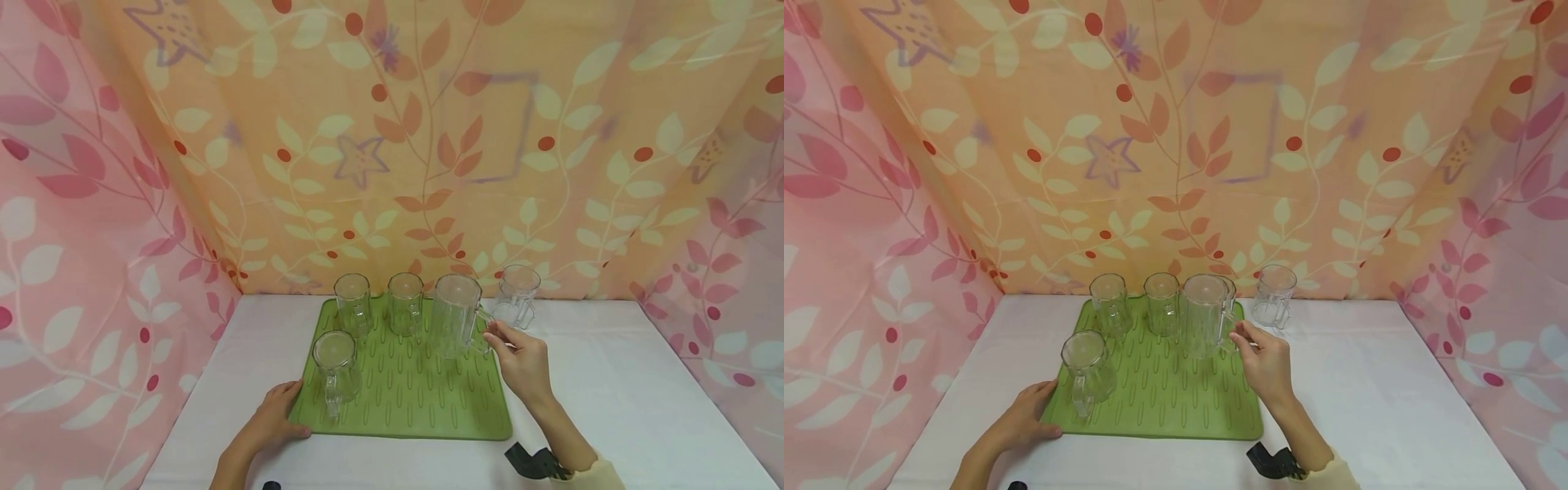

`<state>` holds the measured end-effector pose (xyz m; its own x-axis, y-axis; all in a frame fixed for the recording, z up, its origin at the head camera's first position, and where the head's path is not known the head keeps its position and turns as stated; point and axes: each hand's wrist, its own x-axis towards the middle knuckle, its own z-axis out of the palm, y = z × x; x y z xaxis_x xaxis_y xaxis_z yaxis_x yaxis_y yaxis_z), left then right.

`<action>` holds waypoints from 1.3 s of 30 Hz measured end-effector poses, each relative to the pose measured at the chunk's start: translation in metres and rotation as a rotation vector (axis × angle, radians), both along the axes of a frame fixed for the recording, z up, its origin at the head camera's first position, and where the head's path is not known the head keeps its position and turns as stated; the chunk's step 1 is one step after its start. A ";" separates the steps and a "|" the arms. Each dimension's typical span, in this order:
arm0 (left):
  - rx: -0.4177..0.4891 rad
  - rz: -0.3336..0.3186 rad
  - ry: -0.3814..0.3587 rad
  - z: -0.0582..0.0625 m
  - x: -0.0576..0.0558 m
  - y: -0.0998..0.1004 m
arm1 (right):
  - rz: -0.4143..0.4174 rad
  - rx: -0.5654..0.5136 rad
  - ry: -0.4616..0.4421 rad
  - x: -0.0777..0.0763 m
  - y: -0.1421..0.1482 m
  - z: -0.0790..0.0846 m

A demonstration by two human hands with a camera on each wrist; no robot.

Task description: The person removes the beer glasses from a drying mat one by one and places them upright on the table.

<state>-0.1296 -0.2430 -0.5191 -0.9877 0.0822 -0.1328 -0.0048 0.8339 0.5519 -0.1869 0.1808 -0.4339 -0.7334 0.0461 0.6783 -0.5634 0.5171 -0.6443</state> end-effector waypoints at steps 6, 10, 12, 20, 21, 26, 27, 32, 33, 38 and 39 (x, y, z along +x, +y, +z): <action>0.005 0.001 -0.012 0.000 0.000 -0.001 | 0.000 0.007 0.011 -0.001 0.000 0.001; 0.012 0.014 -0.023 0.000 -0.001 -0.001 | 0.000 0.010 0.023 -0.001 0.000 0.002; 0.016 0.017 -0.025 0.000 -0.001 -0.001 | 0.003 0.006 0.029 -0.002 0.000 0.002; 0.024 0.000 -0.025 0.001 0.000 -0.002 | 0.004 0.028 0.081 -0.004 0.002 0.003; 0.026 -0.003 -0.023 0.001 0.001 -0.003 | 0.004 0.035 0.093 -0.005 0.002 0.003; 0.036 -0.017 0.002 0.004 0.002 -0.004 | 0.010 0.076 0.143 -0.007 0.003 0.005; 0.039 -0.012 0.006 0.006 0.001 -0.005 | 0.012 0.084 0.152 -0.008 0.003 0.006; 0.066 0.031 0.058 0.021 -0.003 -0.007 | 0.011 0.130 0.197 -0.010 0.004 0.012; 0.069 0.038 0.080 0.025 -0.005 -0.007 | 0.012 0.140 0.206 -0.010 0.004 0.013; 0.078 0.045 0.170 0.043 -0.012 -0.007 | 0.033 0.175 0.247 -0.013 0.003 0.019; 0.082 0.041 0.185 0.047 -0.013 -0.007 | 0.036 0.183 0.257 -0.014 0.002 0.020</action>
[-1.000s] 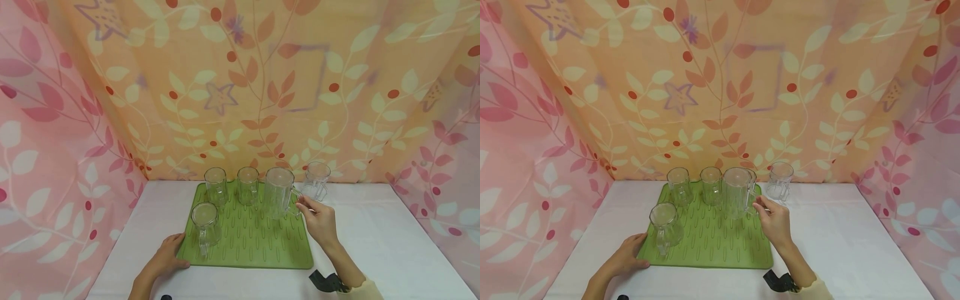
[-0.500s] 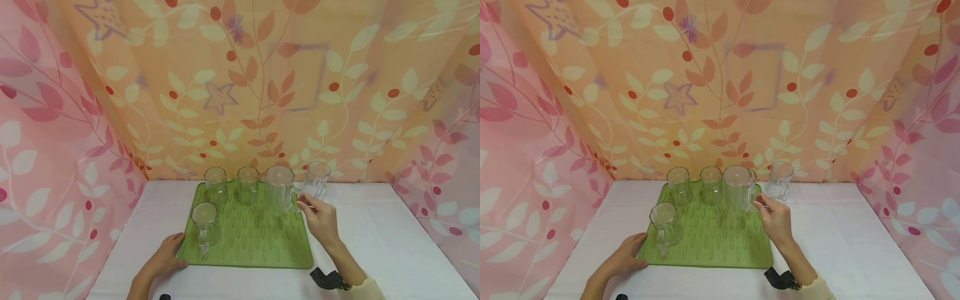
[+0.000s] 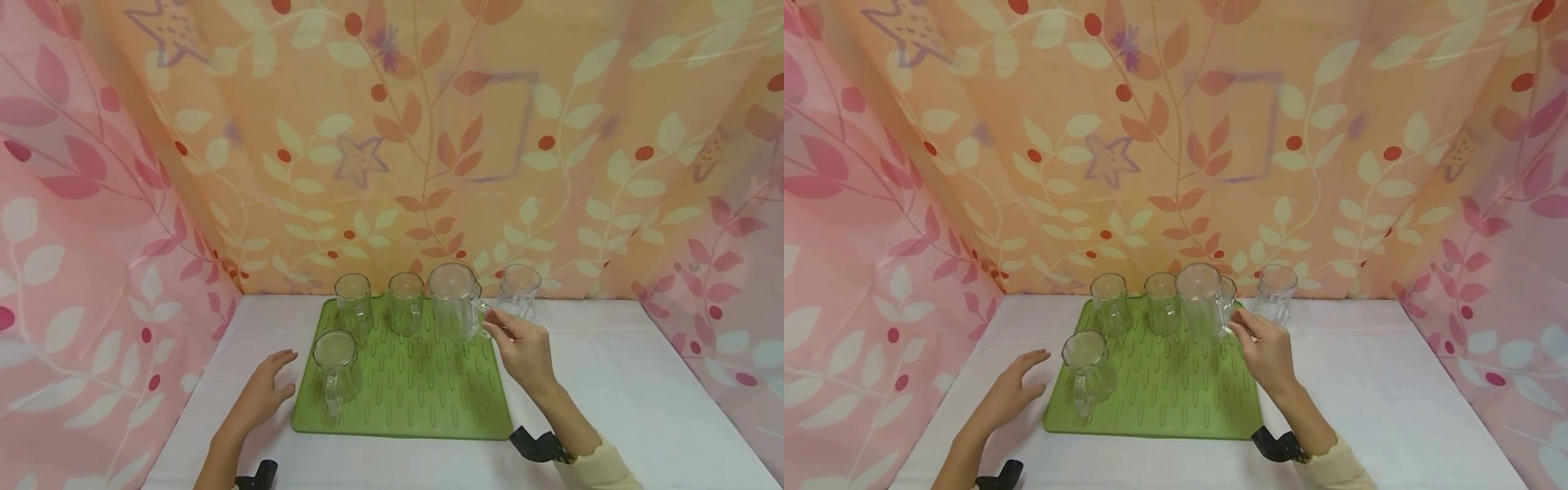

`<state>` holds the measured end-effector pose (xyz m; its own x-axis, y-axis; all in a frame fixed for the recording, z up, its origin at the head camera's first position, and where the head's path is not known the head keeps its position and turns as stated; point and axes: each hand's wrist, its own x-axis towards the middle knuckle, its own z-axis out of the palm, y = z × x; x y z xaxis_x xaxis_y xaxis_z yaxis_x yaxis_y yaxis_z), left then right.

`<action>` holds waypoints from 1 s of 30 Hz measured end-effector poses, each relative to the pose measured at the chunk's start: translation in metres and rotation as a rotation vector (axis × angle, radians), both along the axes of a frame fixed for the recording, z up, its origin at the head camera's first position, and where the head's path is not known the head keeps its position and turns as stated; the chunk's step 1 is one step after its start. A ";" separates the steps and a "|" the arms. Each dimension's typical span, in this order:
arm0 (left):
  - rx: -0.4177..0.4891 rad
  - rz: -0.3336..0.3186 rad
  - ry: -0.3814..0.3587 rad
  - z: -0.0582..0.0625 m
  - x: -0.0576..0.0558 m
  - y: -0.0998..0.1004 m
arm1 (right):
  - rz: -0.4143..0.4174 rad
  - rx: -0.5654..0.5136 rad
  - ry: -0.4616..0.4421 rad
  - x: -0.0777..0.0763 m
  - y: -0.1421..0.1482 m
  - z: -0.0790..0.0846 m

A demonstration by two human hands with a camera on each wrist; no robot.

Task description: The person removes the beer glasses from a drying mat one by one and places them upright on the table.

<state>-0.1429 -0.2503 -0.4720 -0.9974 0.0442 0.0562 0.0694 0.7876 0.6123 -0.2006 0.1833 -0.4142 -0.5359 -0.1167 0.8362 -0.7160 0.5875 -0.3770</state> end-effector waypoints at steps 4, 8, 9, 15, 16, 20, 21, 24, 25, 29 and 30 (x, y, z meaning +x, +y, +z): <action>0.023 -0.019 0.069 0.014 -0.005 0.001 | 0.018 0.016 0.029 -0.002 -0.001 0.003; 0.049 -0.028 0.156 0.027 -0.010 0.004 | 0.022 0.039 0.056 -0.003 -0.002 0.006; 0.054 -0.028 0.177 0.029 -0.012 0.005 | 0.023 0.045 0.062 -0.003 -0.002 0.007; 0.112 -0.044 0.257 0.046 -0.020 0.015 | 0.032 0.068 0.101 -0.004 -0.003 0.012; 0.121 -0.053 0.260 0.049 -0.021 0.017 | 0.031 0.074 0.109 -0.004 -0.003 0.012; 0.150 -0.088 0.243 0.059 -0.026 0.028 | 0.031 0.114 0.127 -0.003 -0.003 0.014; 0.160 -0.095 0.238 0.062 -0.027 0.031 | 0.030 0.128 0.129 -0.003 -0.003 0.014; 0.177 -0.114 0.241 0.069 -0.031 0.040 | 0.039 0.157 0.137 -0.002 -0.003 0.016; 0.183 -0.122 0.245 0.071 -0.033 0.043 | 0.043 0.161 0.144 -0.002 -0.003 0.016; 0.211 -0.165 0.260 0.078 -0.039 0.055 | 0.061 0.167 0.190 -0.002 -0.004 0.017; 0.220 -0.176 0.260 0.079 -0.040 0.058 | 0.064 0.170 0.204 -0.002 -0.004 0.017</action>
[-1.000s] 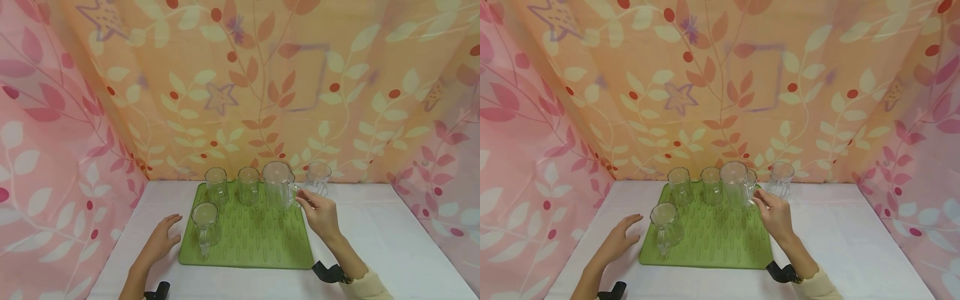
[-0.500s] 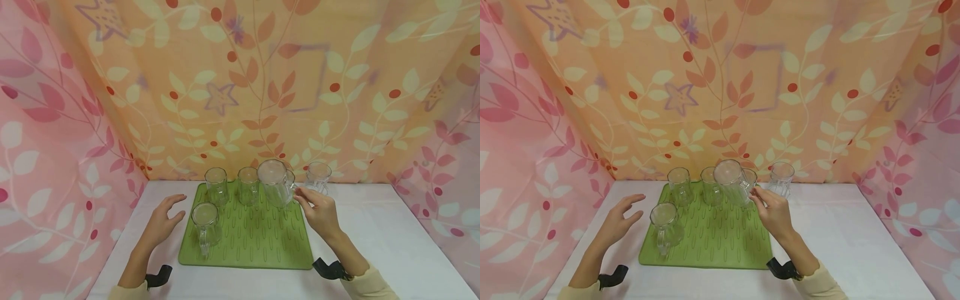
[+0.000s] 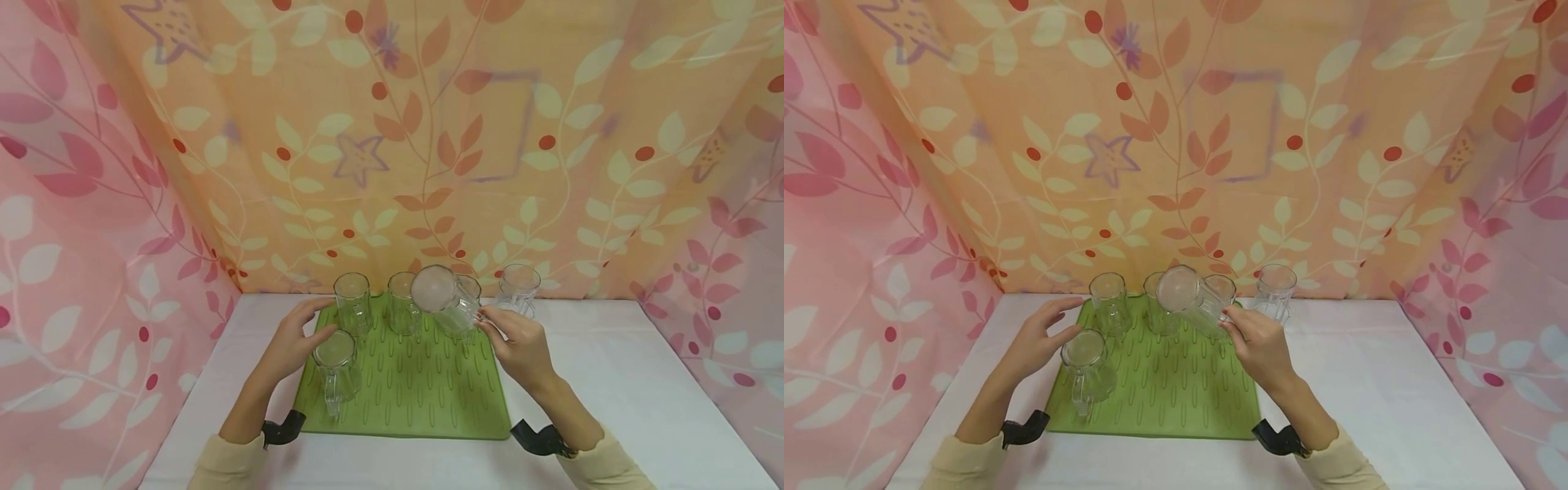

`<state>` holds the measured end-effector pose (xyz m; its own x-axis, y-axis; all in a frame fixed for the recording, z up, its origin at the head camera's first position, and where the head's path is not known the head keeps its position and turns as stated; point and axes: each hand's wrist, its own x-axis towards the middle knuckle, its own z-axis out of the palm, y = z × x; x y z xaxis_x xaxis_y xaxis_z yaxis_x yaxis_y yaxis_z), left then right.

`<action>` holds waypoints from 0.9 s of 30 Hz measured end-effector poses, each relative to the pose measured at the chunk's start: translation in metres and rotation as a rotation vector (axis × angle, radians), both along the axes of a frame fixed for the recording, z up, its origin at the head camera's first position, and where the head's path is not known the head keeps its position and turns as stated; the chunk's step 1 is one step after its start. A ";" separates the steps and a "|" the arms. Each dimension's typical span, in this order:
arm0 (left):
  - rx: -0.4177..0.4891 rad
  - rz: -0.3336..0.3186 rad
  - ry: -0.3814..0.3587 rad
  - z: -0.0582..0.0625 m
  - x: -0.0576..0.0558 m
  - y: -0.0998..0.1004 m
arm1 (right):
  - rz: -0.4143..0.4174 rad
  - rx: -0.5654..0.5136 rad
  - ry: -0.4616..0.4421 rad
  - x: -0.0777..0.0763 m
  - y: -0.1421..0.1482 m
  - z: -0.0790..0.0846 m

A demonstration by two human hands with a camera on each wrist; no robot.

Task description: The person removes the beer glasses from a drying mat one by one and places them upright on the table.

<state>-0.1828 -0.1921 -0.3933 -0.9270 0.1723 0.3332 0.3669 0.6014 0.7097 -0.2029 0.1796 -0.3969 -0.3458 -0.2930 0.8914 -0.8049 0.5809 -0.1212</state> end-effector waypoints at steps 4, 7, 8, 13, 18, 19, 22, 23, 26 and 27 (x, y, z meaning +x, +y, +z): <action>0.021 -0.050 -0.031 0.003 -0.004 0.010 | 0.011 0.027 0.024 0.000 -0.001 0.000; 0.013 -0.078 -0.052 0.006 -0.007 0.017 | 0.004 0.049 0.041 0.001 -0.003 0.001; 0.006 -0.086 -0.059 0.007 -0.008 0.020 | 0.001 0.055 0.050 0.002 -0.003 0.002; -0.006 -0.115 -0.090 0.017 -0.017 0.030 | -0.014 0.093 0.062 0.003 -0.004 0.003; 0.038 -0.169 -0.159 0.027 -0.024 0.034 | 0.005 0.112 0.081 0.005 -0.007 0.006; 0.050 -0.175 -0.174 0.029 -0.025 0.035 | 0.010 0.113 0.097 0.005 -0.007 0.006; 0.095 -0.193 -0.220 0.031 -0.028 0.036 | 0.025 0.121 0.134 0.005 -0.010 0.007; 0.107 -0.194 -0.232 0.031 -0.029 0.036 | 0.031 0.126 0.144 0.006 -0.010 0.007; 0.135 -0.200 -0.265 0.031 -0.032 0.037 | 0.047 0.142 0.171 0.006 -0.012 0.007; 0.141 -0.200 -0.274 0.030 -0.033 0.037 | 0.051 0.148 0.180 0.006 -0.012 0.007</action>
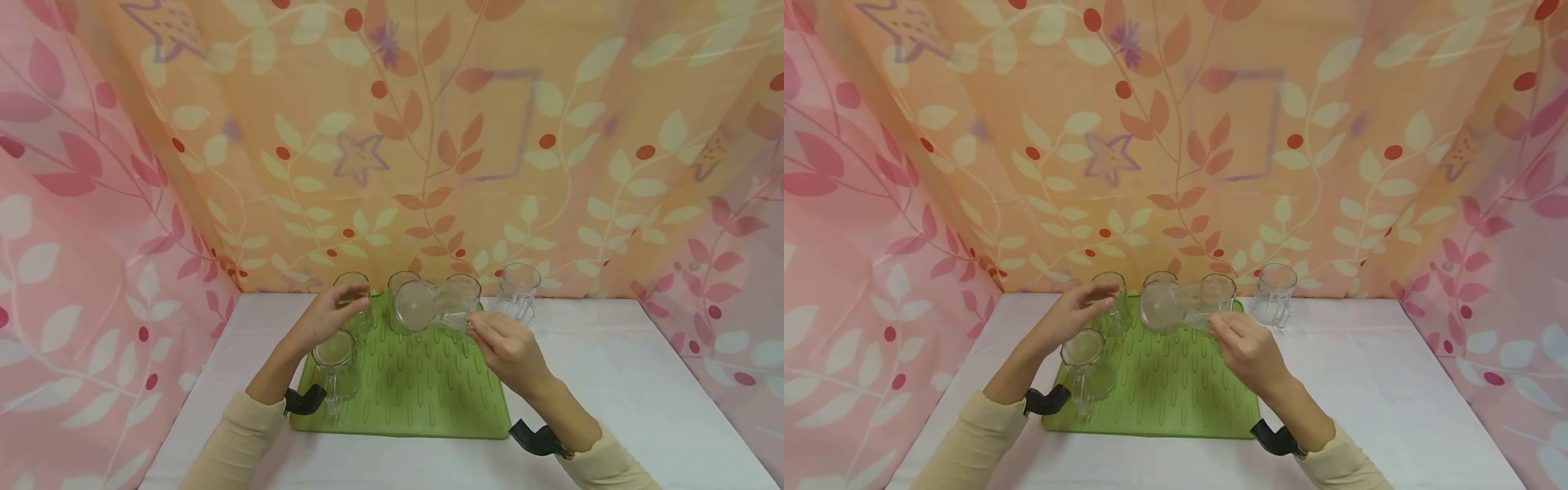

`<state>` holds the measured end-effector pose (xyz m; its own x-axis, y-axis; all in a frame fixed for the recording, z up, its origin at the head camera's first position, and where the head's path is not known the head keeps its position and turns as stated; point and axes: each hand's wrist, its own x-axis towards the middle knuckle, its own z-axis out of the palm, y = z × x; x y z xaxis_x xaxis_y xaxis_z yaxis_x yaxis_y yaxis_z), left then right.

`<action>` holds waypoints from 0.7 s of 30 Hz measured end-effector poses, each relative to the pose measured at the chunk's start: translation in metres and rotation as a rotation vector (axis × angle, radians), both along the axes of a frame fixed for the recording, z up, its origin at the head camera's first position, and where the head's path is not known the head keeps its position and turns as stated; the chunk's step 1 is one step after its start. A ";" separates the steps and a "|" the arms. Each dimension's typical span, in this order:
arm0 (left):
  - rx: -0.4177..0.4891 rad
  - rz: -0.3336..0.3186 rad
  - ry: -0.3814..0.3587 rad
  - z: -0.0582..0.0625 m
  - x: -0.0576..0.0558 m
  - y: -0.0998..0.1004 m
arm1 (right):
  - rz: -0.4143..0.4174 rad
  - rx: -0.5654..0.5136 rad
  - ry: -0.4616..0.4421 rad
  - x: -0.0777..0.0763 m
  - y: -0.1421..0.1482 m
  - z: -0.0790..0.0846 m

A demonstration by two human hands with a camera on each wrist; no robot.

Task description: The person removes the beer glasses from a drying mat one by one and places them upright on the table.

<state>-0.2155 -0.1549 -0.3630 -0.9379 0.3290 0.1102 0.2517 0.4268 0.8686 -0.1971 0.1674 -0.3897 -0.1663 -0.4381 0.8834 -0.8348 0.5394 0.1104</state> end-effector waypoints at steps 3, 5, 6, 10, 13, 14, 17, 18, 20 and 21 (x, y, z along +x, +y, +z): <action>0.015 0.008 -0.036 0.000 -0.003 0.001 | 0.022 0.012 0.034 0.000 -0.002 0.000; 0.034 0.009 -0.060 0.000 -0.005 0.003 | 0.032 0.019 0.053 -0.001 -0.003 0.000; 0.045 0.005 -0.071 0.000 -0.006 0.004 | 0.036 0.022 0.062 -0.001 -0.003 0.000; 0.087 -0.011 -0.124 0.001 -0.010 0.008 | 0.050 0.034 0.090 -0.001 -0.006 0.000; 0.107 -0.006 -0.166 0.003 -0.016 0.014 | 0.053 0.043 0.110 -0.001 -0.007 0.000; 0.110 -0.006 -0.177 0.005 -0.018 0.016 | 0.055 0.046 0.115 -0.001 -0.007 0.000; 0.114 0.000 -0.213 0.009 -0.024 0.023 | 0.055 0.060 0.129 -0.002 -0.009 -0.001; 0.112 -0.005 -0.227 0.010 -0.025 0.025 | 0.056 0.065 0.134 -0.002 -0.010 -0.001; 0.101 -0.006 -0.266 0.013 -0.028 0.030 | 0.057 0.075 0.144 -0.003 -0.011 -0.001; 0.096 -0.007 -0.284 0.014 -0.029 0.032 | 0.057 0.080 0.150 -0.004 -0.012 -0.001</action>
<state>-0.2449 -0.1226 -0.3488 -0.9333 0.3364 -0.1259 -0.0049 0.3384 0.9410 -0.2006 0.1555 -0.3905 -0.0081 -0.5132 0.8583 -0.8346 0.4762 0.2768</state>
